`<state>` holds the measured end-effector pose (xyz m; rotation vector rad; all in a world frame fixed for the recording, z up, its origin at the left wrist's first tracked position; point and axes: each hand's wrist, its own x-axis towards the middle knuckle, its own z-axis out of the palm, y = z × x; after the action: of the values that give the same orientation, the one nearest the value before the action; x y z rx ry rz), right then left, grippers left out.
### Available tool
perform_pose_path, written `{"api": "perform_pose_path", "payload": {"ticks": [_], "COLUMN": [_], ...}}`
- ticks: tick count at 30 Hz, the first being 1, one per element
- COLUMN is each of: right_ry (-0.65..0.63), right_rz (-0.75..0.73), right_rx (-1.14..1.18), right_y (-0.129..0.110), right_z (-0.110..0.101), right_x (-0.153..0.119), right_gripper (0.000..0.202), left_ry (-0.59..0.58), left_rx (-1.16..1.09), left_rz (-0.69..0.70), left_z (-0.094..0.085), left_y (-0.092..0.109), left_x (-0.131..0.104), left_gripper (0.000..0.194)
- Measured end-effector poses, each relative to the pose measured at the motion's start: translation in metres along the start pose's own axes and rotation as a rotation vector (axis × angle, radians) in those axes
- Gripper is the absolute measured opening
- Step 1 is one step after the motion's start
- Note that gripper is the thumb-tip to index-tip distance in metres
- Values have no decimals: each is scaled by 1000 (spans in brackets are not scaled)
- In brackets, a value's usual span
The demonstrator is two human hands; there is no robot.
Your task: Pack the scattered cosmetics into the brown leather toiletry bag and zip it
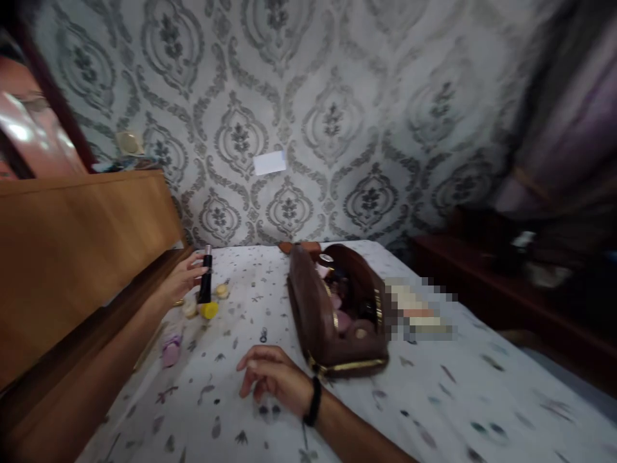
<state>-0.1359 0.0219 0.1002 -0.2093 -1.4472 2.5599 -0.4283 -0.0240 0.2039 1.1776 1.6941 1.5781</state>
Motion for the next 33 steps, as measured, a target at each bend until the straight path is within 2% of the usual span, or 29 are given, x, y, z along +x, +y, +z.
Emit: {"api": "perform_pose_path", "payload": {"ticks": [3, 5, 8, 11, 13, 16, 19, 26, 29, 33], "right_ry": [-18, -25, -43, -79, -93, -84, -67, -68, -76, -72], "right_rz": [28, 17, 36, 87, 98, 100, 104, 79, 76, 120], "right_rx": [16, 21, 38, 51, 38, 13, -1, 11, 8, -9], "right_y": [1, 2, 2, 3, 2, 2, 4, 5, 4, -2], "right_z": [-2, -4, -5, -5, -5, -7, -8, -6, -5, -2], "right_x": [0, 0, 0, -1, -2, -2, 0, 3, 2, 0], "right_gripper": [38, 39, 42, 47, 47, 46, 43, 36, 39, 39], "left_ry": [-108, -163, -194, -245, -298, -377, -405, -329, -317, -345], "left_rx": [-156, -179, -193, -198, -184, -130, -73, 47, 158, 450], "left_rz": [8, 62, 138, 203, 235, 246, 246, 342, 350, 409], "left_z": [40, 70, 118, 166, 194, 227, 251, 292, 304, 311], "left_y": [28, 49, 80, 101, 108, 106, 96, 77, 77, 82], "left_x": [-4, -4, -1, 5, 11, 22, 33, 46, 43, 38], "left_gripper": [81, 86, 77, 61, 54, 47, 44, 33, 27, 18]}}
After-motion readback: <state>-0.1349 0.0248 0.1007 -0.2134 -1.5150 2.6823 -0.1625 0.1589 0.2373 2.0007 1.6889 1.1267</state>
